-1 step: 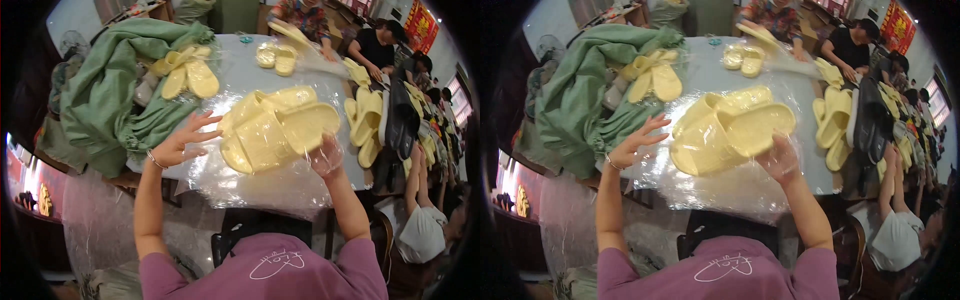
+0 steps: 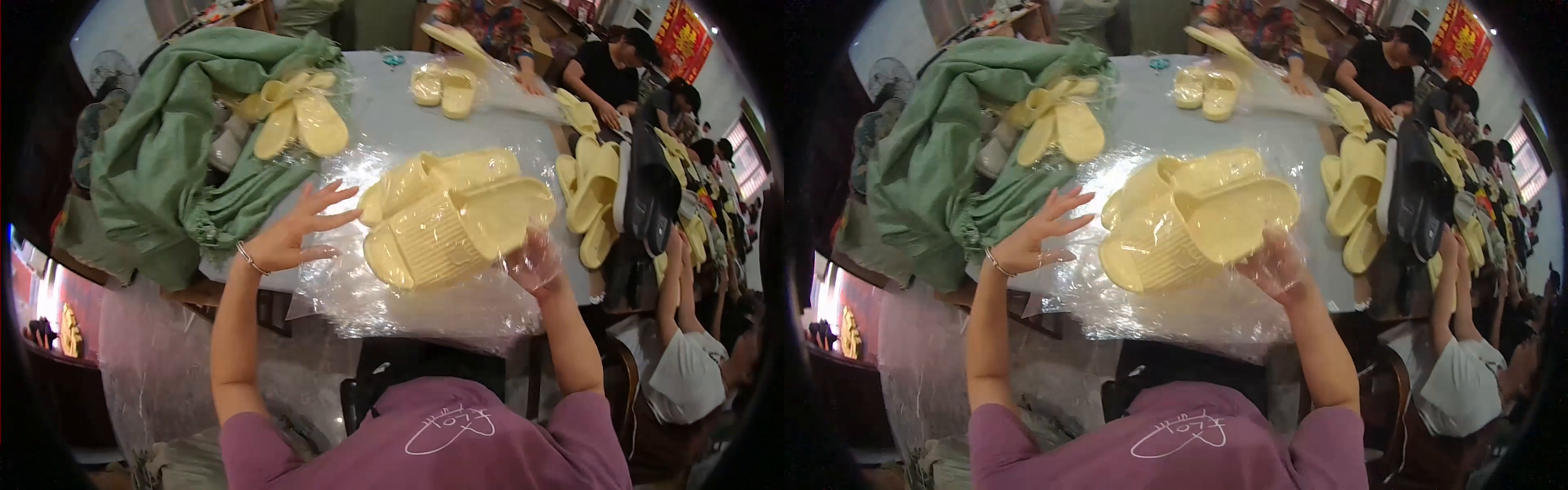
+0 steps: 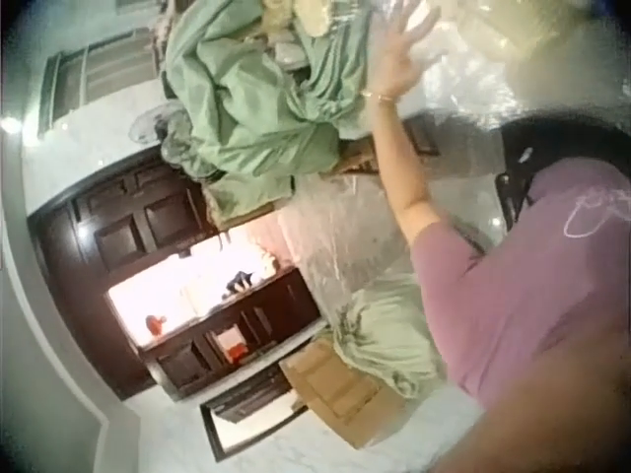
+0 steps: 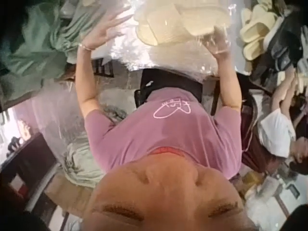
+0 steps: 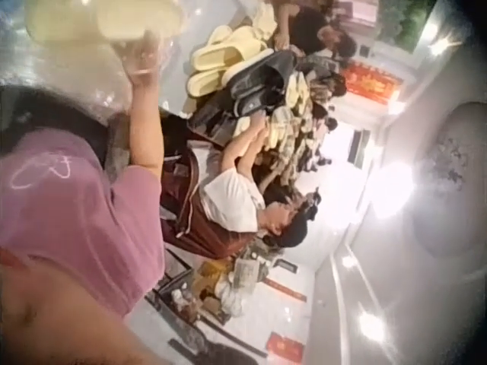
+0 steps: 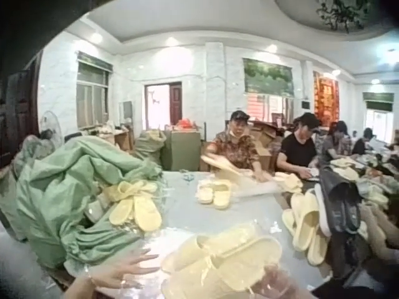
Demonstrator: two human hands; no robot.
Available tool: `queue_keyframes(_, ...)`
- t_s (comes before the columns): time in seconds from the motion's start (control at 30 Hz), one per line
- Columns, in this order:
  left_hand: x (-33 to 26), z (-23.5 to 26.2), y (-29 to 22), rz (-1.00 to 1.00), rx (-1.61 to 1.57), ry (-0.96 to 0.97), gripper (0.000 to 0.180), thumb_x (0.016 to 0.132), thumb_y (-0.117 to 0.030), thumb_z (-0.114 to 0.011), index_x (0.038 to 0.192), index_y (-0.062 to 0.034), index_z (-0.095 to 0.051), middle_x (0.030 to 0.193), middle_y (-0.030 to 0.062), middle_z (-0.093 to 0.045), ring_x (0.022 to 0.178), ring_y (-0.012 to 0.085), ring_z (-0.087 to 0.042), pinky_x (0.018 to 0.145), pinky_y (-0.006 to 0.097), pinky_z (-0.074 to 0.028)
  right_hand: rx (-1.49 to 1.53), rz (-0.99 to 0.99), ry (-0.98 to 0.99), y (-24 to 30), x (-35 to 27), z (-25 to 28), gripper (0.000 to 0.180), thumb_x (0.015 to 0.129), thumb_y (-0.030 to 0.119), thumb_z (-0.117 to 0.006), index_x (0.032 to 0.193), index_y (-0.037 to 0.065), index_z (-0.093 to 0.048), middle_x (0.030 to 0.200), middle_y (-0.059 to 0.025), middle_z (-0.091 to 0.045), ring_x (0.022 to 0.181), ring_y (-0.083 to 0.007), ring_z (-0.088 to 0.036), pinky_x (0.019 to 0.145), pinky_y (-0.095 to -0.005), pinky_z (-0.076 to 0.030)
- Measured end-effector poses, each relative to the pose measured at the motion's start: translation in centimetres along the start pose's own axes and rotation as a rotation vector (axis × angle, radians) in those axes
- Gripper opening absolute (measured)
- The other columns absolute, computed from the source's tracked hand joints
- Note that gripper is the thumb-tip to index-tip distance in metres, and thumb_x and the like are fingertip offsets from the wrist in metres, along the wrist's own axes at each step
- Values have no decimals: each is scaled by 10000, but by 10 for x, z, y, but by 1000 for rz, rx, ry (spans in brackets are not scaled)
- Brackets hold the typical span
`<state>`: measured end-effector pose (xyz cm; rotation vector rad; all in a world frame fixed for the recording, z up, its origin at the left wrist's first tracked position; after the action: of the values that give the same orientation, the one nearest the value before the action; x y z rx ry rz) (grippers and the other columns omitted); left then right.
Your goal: Unpacking and sorting various pairs of plastic slippers from a large sack onto a workstation table.
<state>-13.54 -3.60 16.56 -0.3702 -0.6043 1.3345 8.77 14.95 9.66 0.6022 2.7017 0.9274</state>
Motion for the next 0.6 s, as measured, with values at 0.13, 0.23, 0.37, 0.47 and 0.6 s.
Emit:
queue_keyframes(0.13, -26, -42, 70, 297, 816, 88, 505, 772, -51, -576, 1256, -149, -470, 1344, 95, -374, 1280, 299, -277, 1057, 489, -144, -1034, -407, -410, 37, -90, 103, 234, 854, 194, -558, 954, -15, -580, 767, -97, -616, 661, -149, -612, 591, -246, -506)
queue_keyframes(0.23, -33, -46, 73, 404, 2, -334, 415, 808, -53, -538, 1219, -94, -496, 1249, 141, -467, 1188, 290, -412, 985, 374, -317, -1451, 1, -620, 98, -115, 111, 243, 859, 224, -548, 822, -13, -592, 626, -67, -586, 557, -99, -555, 524, -206, -441)
queue_keyframes(0.37, -20, -67, 72, 725, 11, -439, 330, 854, -216, -533, 1077, 26, -556, 859, 163, -624, 699, 216, -612, 638, 312, -472, -1568, 79, -541, 77, -73, 91, 292, 867, 264, -524, 847, -22, -576, 666, -68, -576, 573, -117, -528, 522, -256, -423)
queue_keyframes(0.47, -18, -88, 91, 1009, -210, -286, 334, 856, -274, -540, 951, 44, -580, 656, 129, -607, 487, 152, -560, 477, 296, -442, -1624, 3, -503, 54, -47, 86, 345, 854, 316, -539, 829, -28, -562, 684, -110, -584, 616, -152, -553, 567, -297, -438)
queue_keyframes(0.6, -14, -110, 105, 950, -566, -288, 284, 868, -260, -519, 851, 19, -572, 583, 102, -579, 436, 136, -536, 427, 274, -419, -1562, -74, -465, 40, -47, 103, 333, 847, 330, -552, 839, -3, -566, 709, -90, -598, 645, -142, -561, 592, -258, -437)
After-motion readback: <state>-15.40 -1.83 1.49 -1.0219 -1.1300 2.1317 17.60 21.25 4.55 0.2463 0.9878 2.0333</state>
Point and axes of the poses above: each hand's wrist, its own x-axis towards the middle knuckle, its own z-axis out of the back of the hand, y = z × x, the point moved 8 cm from there along x, towards the middle knuckle
